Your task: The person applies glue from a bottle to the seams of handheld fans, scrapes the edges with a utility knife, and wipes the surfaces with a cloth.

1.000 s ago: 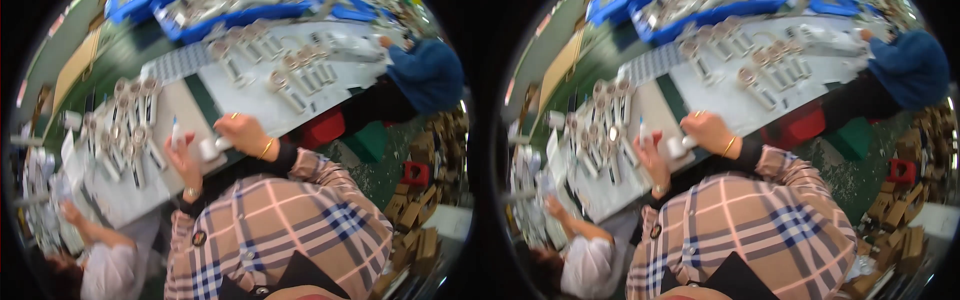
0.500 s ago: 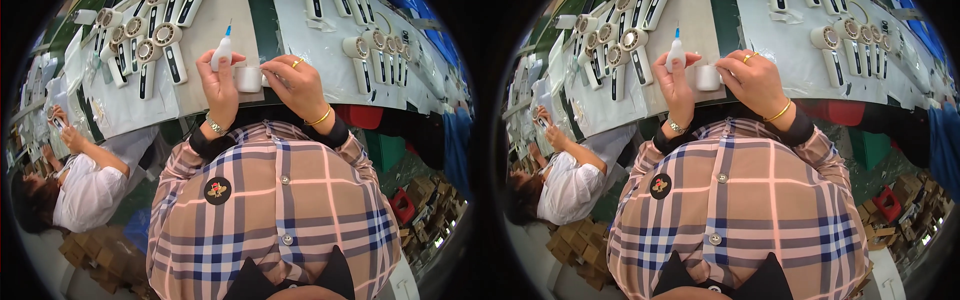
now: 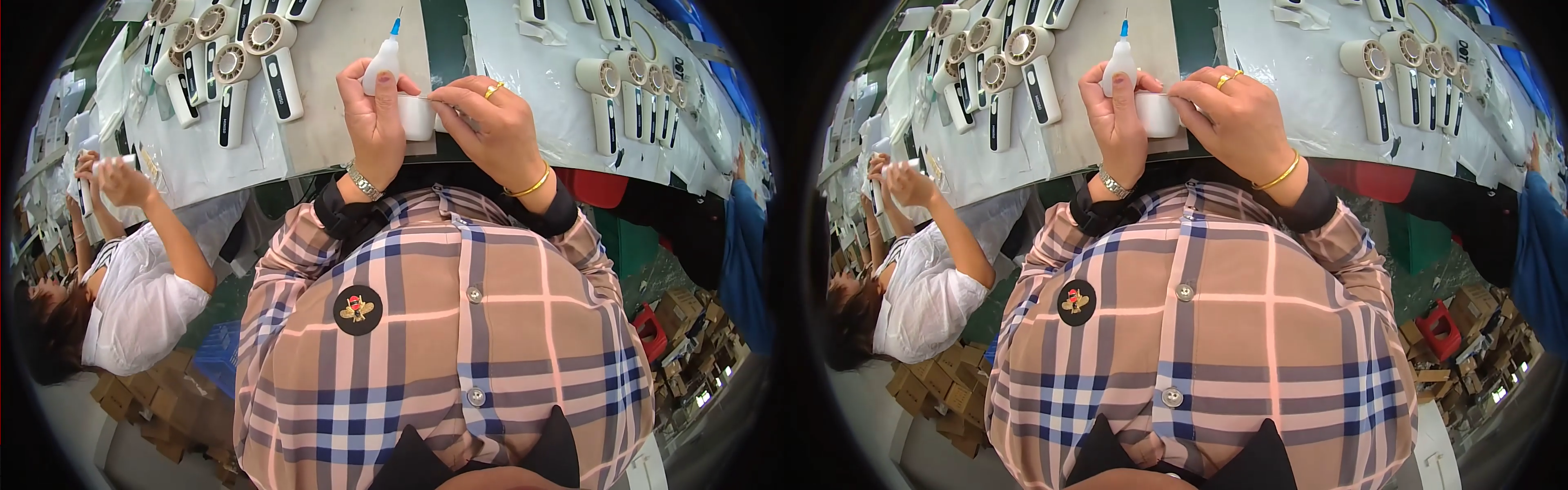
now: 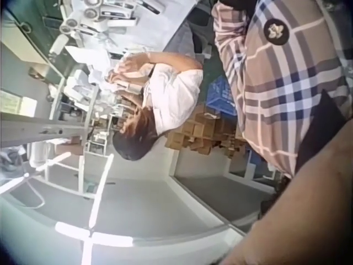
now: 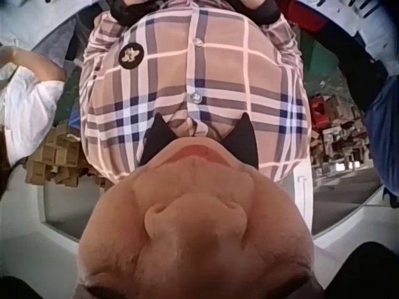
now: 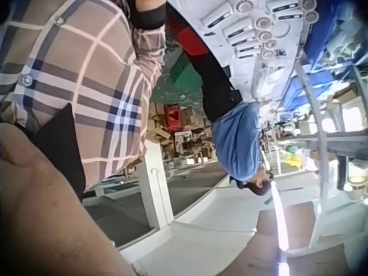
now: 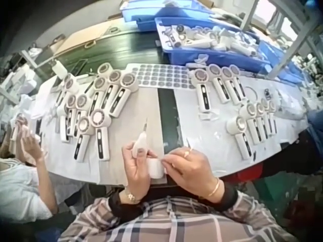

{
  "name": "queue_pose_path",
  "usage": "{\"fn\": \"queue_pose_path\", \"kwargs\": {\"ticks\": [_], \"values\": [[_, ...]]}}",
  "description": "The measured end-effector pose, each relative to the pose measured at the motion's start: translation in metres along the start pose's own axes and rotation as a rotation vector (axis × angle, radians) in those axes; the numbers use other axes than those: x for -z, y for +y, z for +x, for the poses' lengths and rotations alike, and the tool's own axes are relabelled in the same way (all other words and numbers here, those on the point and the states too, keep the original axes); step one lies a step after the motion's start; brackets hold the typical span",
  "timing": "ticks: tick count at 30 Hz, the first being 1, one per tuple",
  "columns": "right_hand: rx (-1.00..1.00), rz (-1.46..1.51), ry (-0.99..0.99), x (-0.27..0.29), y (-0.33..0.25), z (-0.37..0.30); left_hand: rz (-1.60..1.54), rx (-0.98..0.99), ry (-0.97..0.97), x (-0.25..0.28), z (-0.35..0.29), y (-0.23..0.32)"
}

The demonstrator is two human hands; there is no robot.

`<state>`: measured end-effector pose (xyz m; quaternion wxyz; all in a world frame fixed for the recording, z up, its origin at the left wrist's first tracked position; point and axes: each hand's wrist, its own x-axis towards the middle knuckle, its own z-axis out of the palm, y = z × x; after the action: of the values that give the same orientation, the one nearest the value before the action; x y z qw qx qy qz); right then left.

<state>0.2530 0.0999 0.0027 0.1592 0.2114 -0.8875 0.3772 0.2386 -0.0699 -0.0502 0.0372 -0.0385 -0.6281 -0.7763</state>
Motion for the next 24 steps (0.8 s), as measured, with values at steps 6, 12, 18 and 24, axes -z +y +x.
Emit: {"fn": "queue_pose_path", "kwargs": {"ticks": [6, 12, 18, 24], "values": [[0.009, 0.011, -0.007, 0.0001, 0.0006, 0.0014, -0.045, -0.016, -0.021, -0.0015, -0.0002, -0.0006], [0.011, 0.009, -0.015, -0.0001, 0.0039, 0.0007, -0.041, -0.025, -0.030, -0.0015, 0.0000, -0.0018], [-0.003, -0.017, -0.052, 0.0031, 0.0019, 0.0034, -0.035, -0.030, -0.034, -0.0018, 0.0001, -0.0031], [0.079, -0.129, -0.070, 0.0060, -0.0013, 0.0092, 0.029, -0.082, -0.037, 0.0003, 0.0007, -0.0077]]}}
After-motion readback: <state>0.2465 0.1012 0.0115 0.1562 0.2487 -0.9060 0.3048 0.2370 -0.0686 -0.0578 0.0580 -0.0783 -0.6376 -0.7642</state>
